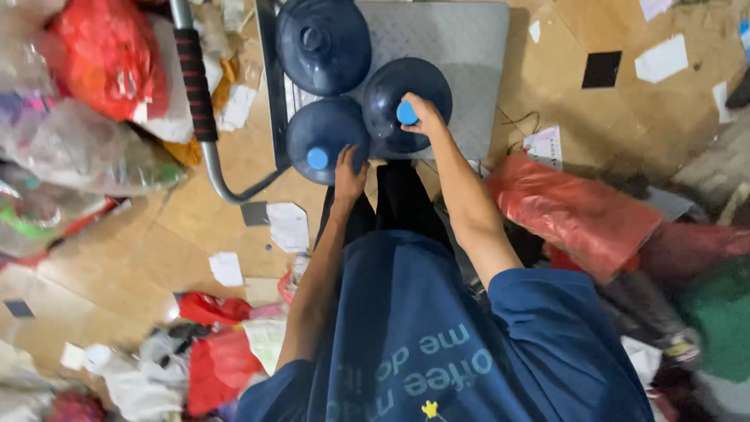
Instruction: The recorder weighs several large blue water gallons on a digital scale and records the weight in a notebook.
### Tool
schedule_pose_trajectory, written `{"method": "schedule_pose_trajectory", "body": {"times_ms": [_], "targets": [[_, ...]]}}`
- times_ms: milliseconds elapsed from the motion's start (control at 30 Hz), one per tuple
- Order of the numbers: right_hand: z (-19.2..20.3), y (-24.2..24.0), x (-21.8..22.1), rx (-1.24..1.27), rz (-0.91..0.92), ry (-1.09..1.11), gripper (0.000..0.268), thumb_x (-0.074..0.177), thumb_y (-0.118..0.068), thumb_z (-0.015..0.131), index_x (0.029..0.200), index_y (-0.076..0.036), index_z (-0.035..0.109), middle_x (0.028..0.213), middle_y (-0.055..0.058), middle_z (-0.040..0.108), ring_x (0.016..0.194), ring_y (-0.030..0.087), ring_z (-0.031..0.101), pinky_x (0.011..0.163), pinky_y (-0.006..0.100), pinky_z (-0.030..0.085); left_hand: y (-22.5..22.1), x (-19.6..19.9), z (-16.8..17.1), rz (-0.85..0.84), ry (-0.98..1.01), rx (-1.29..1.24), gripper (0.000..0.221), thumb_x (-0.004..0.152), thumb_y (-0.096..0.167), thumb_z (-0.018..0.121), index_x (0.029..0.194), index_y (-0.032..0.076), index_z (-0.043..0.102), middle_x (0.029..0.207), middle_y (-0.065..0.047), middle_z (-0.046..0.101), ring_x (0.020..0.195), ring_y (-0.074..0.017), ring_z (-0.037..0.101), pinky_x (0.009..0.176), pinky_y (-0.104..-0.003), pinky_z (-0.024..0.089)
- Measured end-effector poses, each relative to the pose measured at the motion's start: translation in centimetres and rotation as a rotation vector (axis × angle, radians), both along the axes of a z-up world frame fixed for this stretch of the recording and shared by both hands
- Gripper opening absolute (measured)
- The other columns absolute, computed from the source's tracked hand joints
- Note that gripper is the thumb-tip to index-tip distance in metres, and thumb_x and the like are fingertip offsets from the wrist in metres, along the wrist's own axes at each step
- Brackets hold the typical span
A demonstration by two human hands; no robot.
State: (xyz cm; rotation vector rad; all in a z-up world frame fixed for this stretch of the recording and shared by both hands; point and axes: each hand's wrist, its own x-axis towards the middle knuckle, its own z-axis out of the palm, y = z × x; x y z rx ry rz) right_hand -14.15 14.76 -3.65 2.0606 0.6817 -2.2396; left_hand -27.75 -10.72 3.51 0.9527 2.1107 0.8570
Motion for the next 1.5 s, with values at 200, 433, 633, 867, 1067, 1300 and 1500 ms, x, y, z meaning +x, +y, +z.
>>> {"method": "schedule_pose_trajectory", "body": {"times_ms": [200,433,633,867,1067,1300,1500], "targets": [[5.6,0.3,-0.4,0.289,0.222,-0.019,0.054,0.079,-0.050,0.082,0.110,-0.008,0.068,0.084,0.010,0.069,0.064,0.018,0.070,0.061,0.041,0.065,0.8,0.1,5.5,0.099,0.062,0.030,0.051,0.091,0.007,0.071,0.139,0.005,0.056,0.151,-0.024,0.048,0.137,-0.0438,0.047,0.116,-0.047,0.040],[4.1,-2.3,4.5,0.329,0.152,0.033,0.087,0.077,-0.034,0.082,0.146,-0.011,0.036,0.085,0.010,0.073,0.064,0.019,0.070,0.054,0.038,0.061,0.0,-5.4,16.5,0.021,0.236,0.297,0.045,0.089,-0.001,0.068,0.133,0.007,0.061,0.147,-0.017,0.054,0.138,-0.0389,0.051,0.117,-0.047,0.043],[-0.3,-9.4,7.2,0.618,0.106,0.192,0.046,0.091,-0.016,0.078,0.131,0.003,0.065,0.090,0.010,0.075,0.070,0.015,0.069,0.056,0.031,0.056,-3.4,-16.1,17.7,0.223,0.611,0.272,0.047,0.088,-0.001,0.074,0.132,0.006,0.059,0.144,-0.024,0.052,0.138,-0.0429,0.045,0.116,-0.052,0.039],[7.6,-18.4,-6.2,0.850,0.238,0.437,0.052,0.092,-0.010,0.076,0.140,-0.001,0.057,0.093,0.003,0.073,0.078,0.008,0.067,0.069,0.024,0.055,-3.0,-22.1,12.3,0.394,0.556,-0.088,0.080,0.086,0.023,0.075,0.148,0.002,0.030,0.122,-0.029,0.062,0.102,-0.0499,0.062,0.085,-0.057,0.049],[10.2,-24.0,-20.3,1.017,0.189,0.434,0.055,0.095,-0.020,0.076,0.142,0.002,0.056,0.105,0.007,0.075,0.092,0.013,0.069,0.083,0.028,0.056,-5.5,-24.0,6.8,0.197,0.364,-0.191,0.057,0.098,0.027,0.064,0.143,0.007,0.035,0.107,-0.026,0.072,0.092,-0.0484,0.069,0.078,-0.059,0.051],[14.5,-27.8,-26.1,1.105,0.247,0.200,0.080,0.091,-0.035,0.078,0.149,0.004,0.041,0.120,0.019,0.071,0.104,0.028,0.073,0.086,0.038,0.058,-10.3,-22.1,4.9,-0.057,0.131,-0.258,0.056,0.100,0.031,0.061,0.135,0.000,0.028,0.100,-0.030,0.072,0.092,-0.0511,0.069,0.076,-0.059,0.053],[18.6,-30.5,-22.1,0.908,0.472,-0.010,0.076,0.088,-0.040,0.072,0.151,-0.006,0.046,0.110,0.027,0.073,0.102,0.040,0.073,0.086,0.046,0.057,-14.9,-22.0,3.1,-0.545,-0.450,-0.257,0.072,0.086,0.023,0.066,0.128,-0.005,0.015,0.103,-0.029,0.067,0.084,-0.0435,0.076,0.068,-0.054,0.063]]}}
